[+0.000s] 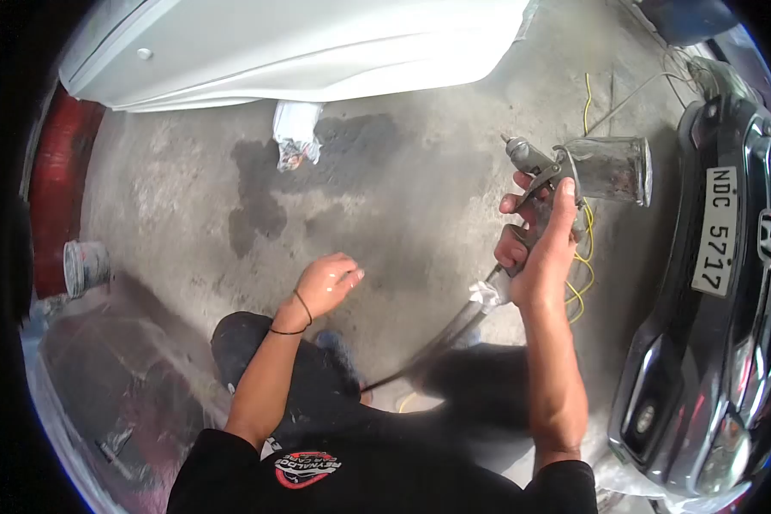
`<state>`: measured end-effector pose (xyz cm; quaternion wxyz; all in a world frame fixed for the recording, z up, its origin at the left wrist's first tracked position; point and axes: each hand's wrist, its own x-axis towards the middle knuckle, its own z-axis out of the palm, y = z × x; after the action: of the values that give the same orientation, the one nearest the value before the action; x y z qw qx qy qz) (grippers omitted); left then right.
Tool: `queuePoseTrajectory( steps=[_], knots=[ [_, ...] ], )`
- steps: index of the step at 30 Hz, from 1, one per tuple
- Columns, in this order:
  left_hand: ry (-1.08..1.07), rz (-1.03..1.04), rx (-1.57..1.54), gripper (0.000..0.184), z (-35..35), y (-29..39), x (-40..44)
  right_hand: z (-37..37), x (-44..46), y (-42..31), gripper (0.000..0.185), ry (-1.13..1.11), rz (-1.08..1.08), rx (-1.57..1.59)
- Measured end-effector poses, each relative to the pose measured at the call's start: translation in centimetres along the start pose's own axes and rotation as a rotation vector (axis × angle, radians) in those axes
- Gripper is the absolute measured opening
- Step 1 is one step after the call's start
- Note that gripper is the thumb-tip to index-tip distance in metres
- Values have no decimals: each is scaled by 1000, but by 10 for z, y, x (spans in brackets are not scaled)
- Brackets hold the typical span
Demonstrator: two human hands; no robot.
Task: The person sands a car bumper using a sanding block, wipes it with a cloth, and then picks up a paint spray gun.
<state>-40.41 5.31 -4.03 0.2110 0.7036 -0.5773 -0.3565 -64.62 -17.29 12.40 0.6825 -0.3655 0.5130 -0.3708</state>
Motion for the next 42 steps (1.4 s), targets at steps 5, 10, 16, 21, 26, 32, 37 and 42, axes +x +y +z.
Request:
queuePoseTrajectory(
  steps=[5, 10, 16, 21, 26, 32, 37, 42],
  knots=[
    [75, 322, 17, 29, 13, -14, 49, -5, -26, 11, 74, 60, -52, -40],
    [49, 251, -91, 24, 3, -8, 58, 4, -56, -31, 70, 58, -101, -14],
    [-272, 107, 154, 36, 34, -57, 78, -26, -64, -17, 67, 127, -160, -27],
    [-278, 133, 27, 47, 38, -60, 68, -42, -61, -23, 74, 202, -174, -6],
    [-327, 82, 182, 48, 33, -79, 63, -50, -53, -22, 69, 323, -220, 30],
    [-199, 102, 131, 50, 38, -61, 78, -32, -50, -8, 73, 217, -198, -24],
    [-338, 26, 238, 50, 46, -54, 77, -6, -56, 11, 74, 95, -138, -109],
    [-400, -28, 294, 46, 40, -40, 73, 15, -69, 22, 75, 40, -87, -164]
  ],
)
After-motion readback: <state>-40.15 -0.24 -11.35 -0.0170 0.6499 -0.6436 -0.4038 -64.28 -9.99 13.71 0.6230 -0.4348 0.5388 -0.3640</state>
